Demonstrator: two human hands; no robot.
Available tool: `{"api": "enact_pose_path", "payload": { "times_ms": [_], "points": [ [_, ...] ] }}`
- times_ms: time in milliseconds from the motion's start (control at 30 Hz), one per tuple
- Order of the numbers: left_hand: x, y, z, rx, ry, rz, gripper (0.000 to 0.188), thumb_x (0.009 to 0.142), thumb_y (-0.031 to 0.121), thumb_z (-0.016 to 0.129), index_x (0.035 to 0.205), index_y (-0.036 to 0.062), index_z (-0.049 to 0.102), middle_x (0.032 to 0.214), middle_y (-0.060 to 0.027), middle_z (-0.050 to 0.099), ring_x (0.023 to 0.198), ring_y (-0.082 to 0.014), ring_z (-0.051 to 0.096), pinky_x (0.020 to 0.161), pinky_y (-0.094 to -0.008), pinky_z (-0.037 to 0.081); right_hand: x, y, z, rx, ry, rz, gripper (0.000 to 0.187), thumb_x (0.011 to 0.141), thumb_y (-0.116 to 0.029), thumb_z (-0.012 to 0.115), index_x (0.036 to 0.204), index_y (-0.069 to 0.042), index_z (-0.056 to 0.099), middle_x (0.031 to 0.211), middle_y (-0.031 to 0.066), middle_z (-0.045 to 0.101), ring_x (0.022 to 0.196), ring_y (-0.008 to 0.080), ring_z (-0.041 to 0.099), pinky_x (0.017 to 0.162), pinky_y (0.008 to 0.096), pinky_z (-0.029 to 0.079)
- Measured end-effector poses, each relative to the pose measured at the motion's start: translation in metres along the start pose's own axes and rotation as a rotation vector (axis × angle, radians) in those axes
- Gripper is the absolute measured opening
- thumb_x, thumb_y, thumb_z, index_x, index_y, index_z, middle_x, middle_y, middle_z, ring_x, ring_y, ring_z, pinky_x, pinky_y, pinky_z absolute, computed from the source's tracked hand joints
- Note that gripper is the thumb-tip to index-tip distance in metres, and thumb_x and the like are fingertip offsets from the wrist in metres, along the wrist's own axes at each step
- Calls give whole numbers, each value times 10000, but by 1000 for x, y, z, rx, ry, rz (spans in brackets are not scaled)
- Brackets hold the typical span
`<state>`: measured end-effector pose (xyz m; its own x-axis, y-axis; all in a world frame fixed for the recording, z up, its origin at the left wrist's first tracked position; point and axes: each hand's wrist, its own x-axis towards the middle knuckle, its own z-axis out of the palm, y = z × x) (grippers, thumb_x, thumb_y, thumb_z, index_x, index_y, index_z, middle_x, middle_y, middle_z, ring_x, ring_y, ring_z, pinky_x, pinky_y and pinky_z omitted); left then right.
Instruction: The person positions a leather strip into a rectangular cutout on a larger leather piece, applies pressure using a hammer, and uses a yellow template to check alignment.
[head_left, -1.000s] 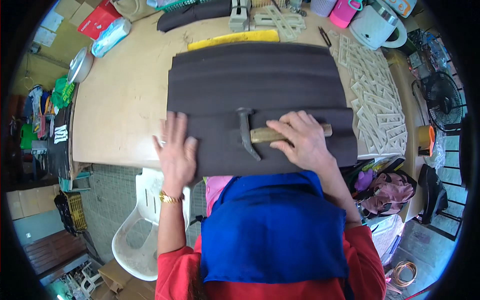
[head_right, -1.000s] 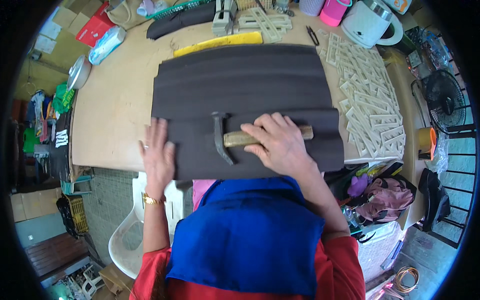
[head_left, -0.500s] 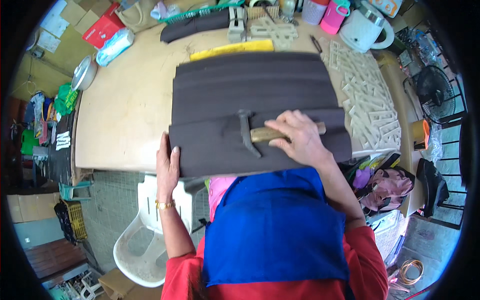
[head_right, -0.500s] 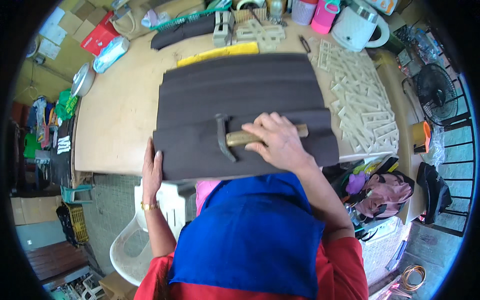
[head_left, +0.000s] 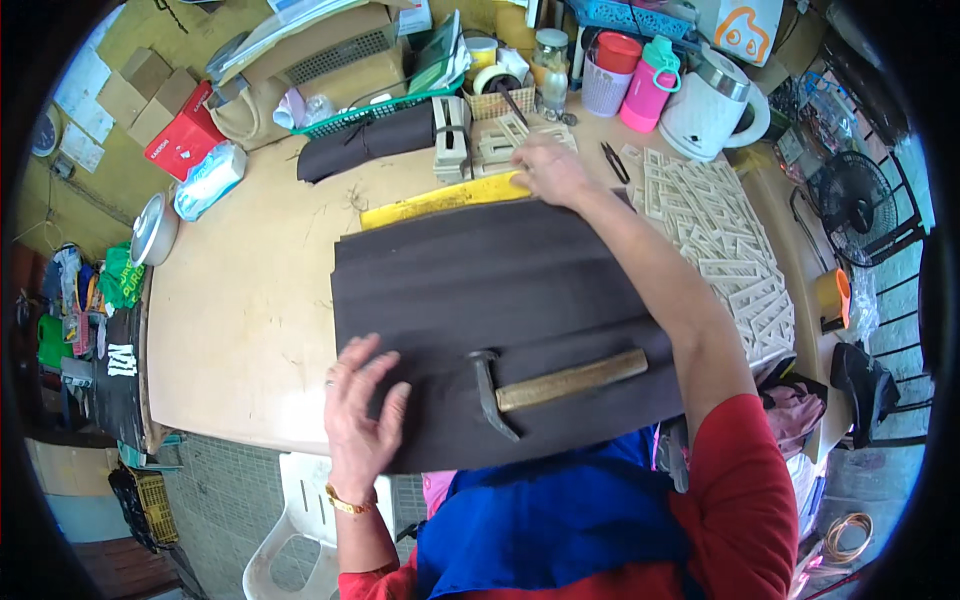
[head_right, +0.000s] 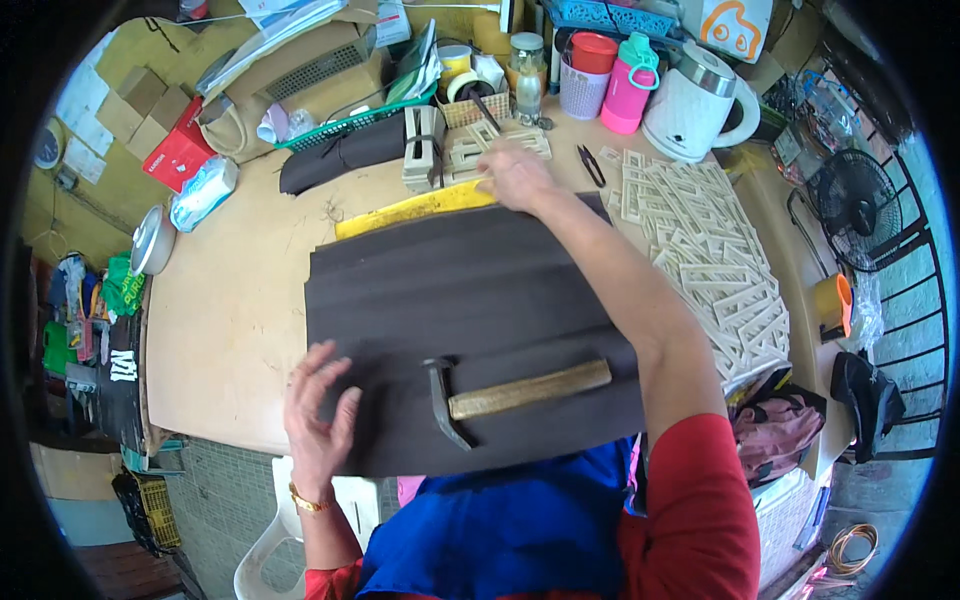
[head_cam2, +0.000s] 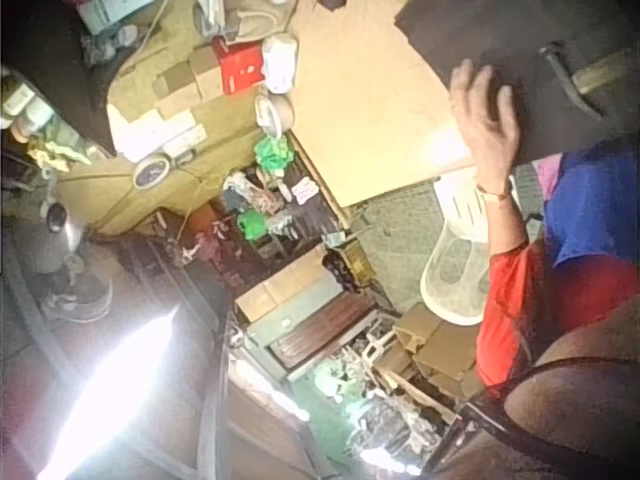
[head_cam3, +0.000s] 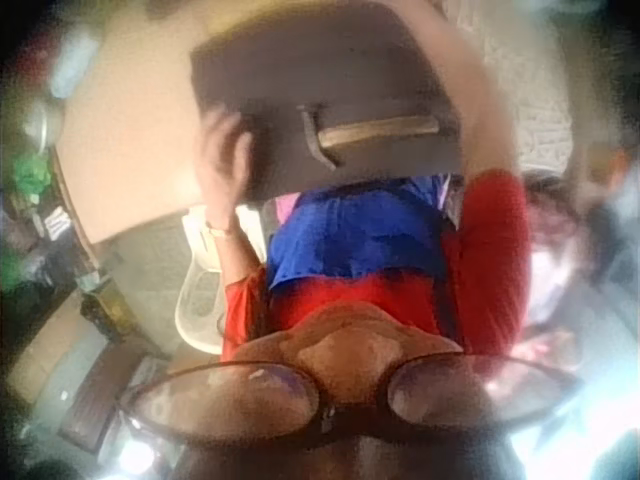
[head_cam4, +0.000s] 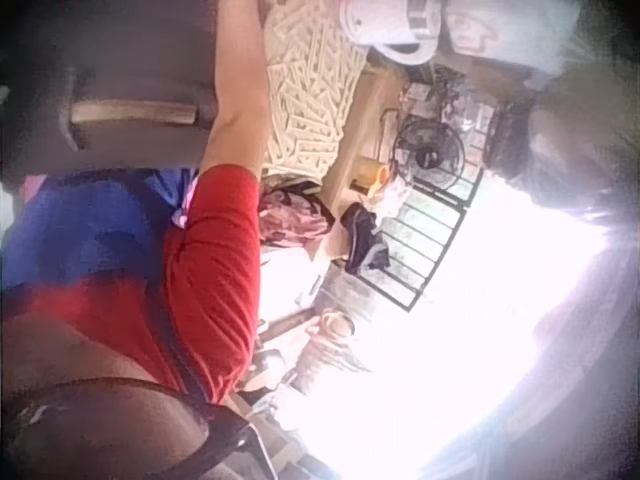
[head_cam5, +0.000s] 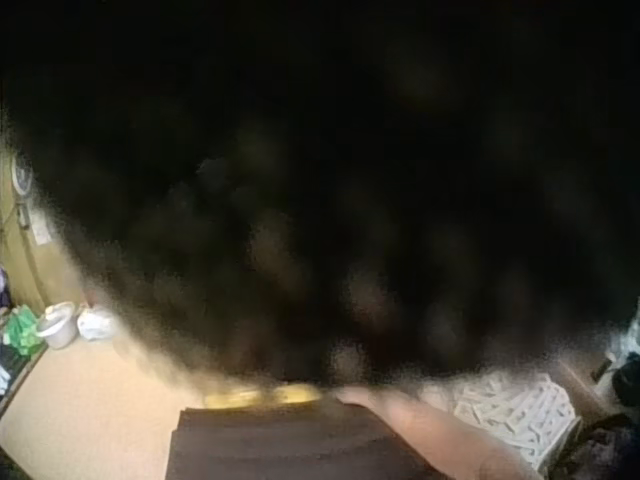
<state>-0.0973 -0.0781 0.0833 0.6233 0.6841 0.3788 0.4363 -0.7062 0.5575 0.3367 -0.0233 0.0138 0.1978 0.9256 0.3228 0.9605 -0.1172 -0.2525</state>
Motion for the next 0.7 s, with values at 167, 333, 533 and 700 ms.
{"api": "enact_pose_path", "payload": {
  "times_ms": [167,333,533,700],
  "points": [
    [19,-3,12,27,-165,83,371,793,39,803,1155,49,723,1352,-161,638,1289,-387,588,1057,-479,486,29,-20,8,-123,-273,-30,346,789,-309,868,963,-87,667,1176,86,588,1239,298,544,970,527,432],
    [35,-11,9,56,-201,67,380,782,55,814,1151,45,724,1308,-156,664,1239,-376,619,1043,-460,495,31,-28,-17,155,2,-149,193,830,-45,740,956,-47,594,951,124,695,960,376,661,816,464,495],
    [66,9,-14,96,-77,-39,368,839,107,780,1188,17,704,1276,-191,681,1185,-362,648,1020,-441,507,-48,-37,-108,615,205,-53,261,883,-2,696,1133,-40,635,1018,137,698,989,293,678,888,362,514],
    [71,13,7,29,-97,-112,387,849,103,776,1214,12,688,1300,-197,667,1187,-365,645,1009,-440,514,-117,-28,-87,711,-187,272,298,895,-32,713,1178,-42,619,1105,129,649,1004,257,663,912,367,520]
  ]
}}
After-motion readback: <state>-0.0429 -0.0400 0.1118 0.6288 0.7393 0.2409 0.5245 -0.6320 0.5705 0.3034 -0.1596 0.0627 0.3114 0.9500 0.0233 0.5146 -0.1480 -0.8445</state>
